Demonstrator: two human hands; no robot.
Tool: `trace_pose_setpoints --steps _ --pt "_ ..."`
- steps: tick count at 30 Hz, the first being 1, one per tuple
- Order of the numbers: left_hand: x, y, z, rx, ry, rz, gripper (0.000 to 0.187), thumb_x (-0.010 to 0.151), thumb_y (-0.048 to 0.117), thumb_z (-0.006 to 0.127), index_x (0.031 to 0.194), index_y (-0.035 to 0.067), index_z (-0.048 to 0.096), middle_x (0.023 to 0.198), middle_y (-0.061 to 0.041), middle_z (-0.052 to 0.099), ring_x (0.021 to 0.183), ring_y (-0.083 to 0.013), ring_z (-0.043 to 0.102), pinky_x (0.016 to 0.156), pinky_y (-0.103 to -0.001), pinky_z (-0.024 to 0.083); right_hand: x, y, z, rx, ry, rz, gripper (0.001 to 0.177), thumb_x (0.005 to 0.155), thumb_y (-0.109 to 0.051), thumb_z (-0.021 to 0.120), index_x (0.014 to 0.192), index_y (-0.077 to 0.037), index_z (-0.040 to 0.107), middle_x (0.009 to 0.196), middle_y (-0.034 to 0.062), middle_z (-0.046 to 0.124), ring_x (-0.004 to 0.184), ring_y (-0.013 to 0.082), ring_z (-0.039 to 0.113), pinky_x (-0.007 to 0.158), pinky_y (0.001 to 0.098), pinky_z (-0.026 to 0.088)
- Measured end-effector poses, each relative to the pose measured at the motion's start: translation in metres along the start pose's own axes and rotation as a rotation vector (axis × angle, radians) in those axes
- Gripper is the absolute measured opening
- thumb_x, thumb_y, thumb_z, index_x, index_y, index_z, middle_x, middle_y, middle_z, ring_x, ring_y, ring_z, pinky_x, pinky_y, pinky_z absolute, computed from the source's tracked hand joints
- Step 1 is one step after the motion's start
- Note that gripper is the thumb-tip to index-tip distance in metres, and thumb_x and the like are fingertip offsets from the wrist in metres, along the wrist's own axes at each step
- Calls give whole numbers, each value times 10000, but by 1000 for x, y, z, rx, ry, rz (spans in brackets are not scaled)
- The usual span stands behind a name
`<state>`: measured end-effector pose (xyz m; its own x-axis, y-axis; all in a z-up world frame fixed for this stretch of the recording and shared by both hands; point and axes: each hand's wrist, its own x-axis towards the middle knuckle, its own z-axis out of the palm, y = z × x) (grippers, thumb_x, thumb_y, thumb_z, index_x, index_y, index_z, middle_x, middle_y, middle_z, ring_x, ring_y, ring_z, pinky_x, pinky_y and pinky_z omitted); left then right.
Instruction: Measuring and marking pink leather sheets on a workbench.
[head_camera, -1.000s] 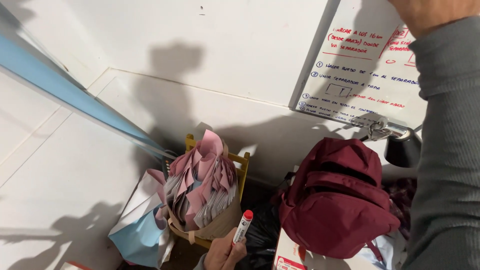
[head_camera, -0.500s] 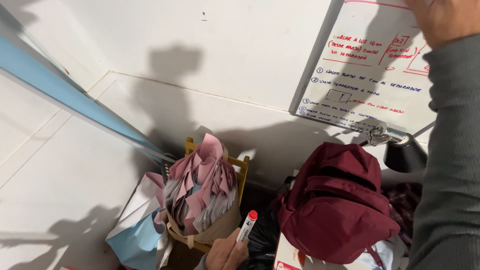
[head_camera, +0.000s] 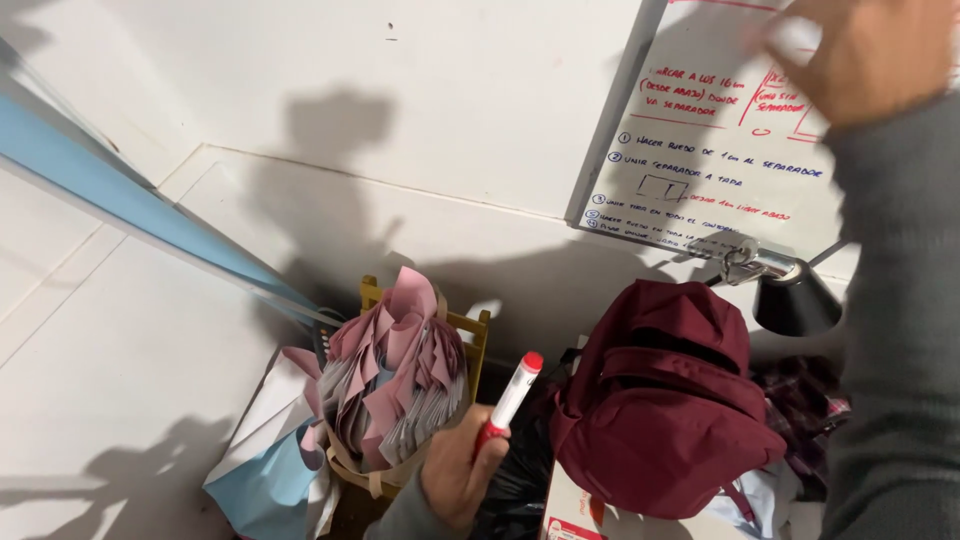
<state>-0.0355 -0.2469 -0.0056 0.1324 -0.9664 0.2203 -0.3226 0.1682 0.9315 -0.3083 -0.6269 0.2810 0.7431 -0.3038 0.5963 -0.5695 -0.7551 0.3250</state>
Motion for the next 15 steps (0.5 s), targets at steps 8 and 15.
trace_pose_setpoints --steps 8,15 --pt "59 73 10 190 1 474 314 972 324 725 990 26 629 823 -136 619 707 -321 647 598 -422 518 -57 -209 -8 1288 -486 -498 587 649 -514 912 797 -64 564 626 26 560 516 200 572 458 343 447" --pt "43 51 13 94 -320 664 340 1048 354 649 959 27 619 814 -125 637 702 -285 666 633 -404 545 -67 -145 -46 1208 -387 -601 322 1028 -174 646 797 -42 466 668 74 460 569 222 553 543 385 432"
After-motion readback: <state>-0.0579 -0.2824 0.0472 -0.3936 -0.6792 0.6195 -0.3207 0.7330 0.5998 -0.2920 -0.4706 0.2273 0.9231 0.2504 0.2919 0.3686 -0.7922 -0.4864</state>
